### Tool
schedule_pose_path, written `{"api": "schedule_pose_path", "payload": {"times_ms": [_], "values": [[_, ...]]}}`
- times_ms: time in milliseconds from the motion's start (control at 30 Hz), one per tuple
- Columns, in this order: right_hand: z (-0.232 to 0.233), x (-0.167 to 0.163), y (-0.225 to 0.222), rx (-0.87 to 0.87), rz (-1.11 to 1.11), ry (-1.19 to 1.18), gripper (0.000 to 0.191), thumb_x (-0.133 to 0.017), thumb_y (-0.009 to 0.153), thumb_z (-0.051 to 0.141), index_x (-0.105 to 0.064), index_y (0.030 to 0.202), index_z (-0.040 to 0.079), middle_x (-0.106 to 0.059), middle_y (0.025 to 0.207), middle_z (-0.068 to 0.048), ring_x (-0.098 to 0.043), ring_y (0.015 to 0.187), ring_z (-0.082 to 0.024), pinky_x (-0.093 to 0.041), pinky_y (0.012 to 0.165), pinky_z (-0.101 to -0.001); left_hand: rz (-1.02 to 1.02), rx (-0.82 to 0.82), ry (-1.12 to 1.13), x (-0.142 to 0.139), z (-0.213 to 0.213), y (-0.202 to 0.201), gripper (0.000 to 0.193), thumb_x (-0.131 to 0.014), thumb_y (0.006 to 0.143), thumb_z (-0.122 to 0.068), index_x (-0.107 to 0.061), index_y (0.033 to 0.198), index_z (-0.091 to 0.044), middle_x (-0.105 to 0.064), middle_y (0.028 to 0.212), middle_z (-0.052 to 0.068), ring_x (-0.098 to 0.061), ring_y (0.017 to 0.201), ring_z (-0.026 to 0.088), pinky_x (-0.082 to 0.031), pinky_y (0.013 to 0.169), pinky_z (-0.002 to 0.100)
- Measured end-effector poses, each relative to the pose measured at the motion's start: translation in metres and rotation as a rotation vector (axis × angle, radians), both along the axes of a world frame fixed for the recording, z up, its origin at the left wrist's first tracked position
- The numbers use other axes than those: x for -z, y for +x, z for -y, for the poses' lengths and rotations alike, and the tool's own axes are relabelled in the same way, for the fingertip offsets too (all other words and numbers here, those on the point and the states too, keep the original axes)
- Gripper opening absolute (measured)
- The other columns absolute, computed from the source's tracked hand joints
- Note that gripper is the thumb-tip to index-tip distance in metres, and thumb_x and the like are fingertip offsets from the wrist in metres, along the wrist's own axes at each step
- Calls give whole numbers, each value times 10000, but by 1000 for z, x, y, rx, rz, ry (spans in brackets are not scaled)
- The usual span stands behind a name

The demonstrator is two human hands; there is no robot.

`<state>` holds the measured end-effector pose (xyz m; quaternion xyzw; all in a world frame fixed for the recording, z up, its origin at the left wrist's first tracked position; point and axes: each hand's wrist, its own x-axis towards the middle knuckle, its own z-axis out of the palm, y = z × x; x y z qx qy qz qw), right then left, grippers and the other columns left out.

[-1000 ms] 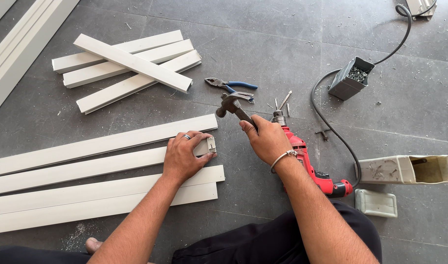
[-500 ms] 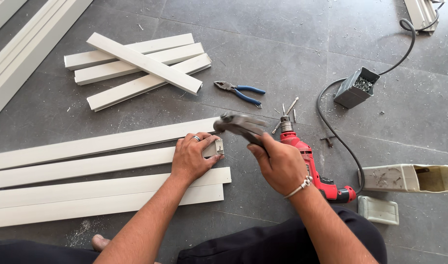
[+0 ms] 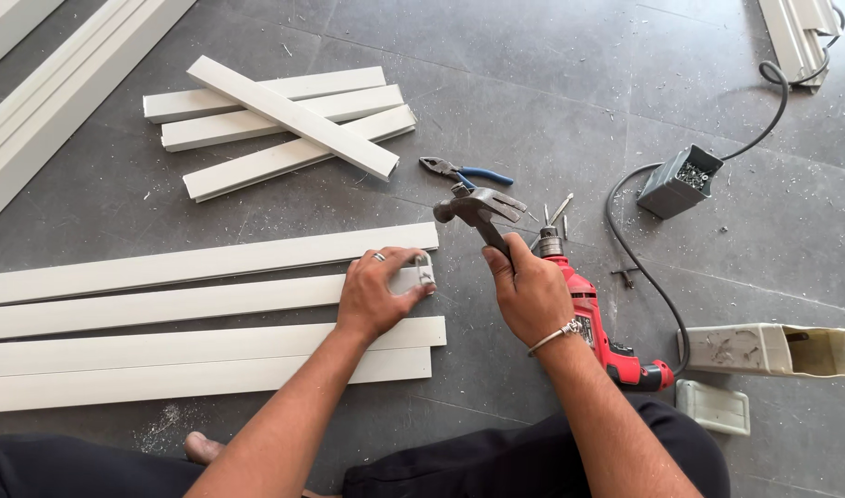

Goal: The person sits on the floor and assembles white plastic moldings. They use a cordless drill to attach a metal bracket to a molding piece and then use a hammer to secure the bracket further. The person handles multiple molding pieces and tools throughout the process.

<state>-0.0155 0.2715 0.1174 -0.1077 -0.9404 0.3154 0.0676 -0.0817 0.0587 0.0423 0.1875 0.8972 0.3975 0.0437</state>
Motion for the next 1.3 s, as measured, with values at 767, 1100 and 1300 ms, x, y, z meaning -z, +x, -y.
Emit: {"api": "schedule_pose_path", "payload": {"times_ms": [767, 1100, 1300], "values": [[-48, 15, -30, 119, 102, -89, 378, -556, 994, 468, -648, 1017, 102, -626, 613, -162, -630, 573, -361, -456, 551, -493, -24, 40, -288, -5, -53, -69, 530, -871, 727, -464, -733, 1200, -267, -696, 1203, -18, -569, 1211, 226, -405, 1078, 428], [-52, 21, -41, 89, 189, -63, 400, -532, 1008, 484, -656, 1022, 105, -619, 564, -123, -648, 519, -309, -467, 510, -464, -70, 33, -327, 21, -56, -73, 549, -868, 738, -492, -722, 1216, -264, -708, 1184, -35, -568, 1208, 191, -395, 1079, 429], [-52, 23, -41, 81, 231, -53, 400, -509, 1017, 485, -658, 1004, 114, -620, 550, -92, -645, 481, -262, -468, 462, -432, -87, 37, -360, 26, -58, -73, 553, -860, 746, -511, -716, 1229, -284, -699, 1190, -16, -562, 1209, 196, -401, 1059, 426]]}}
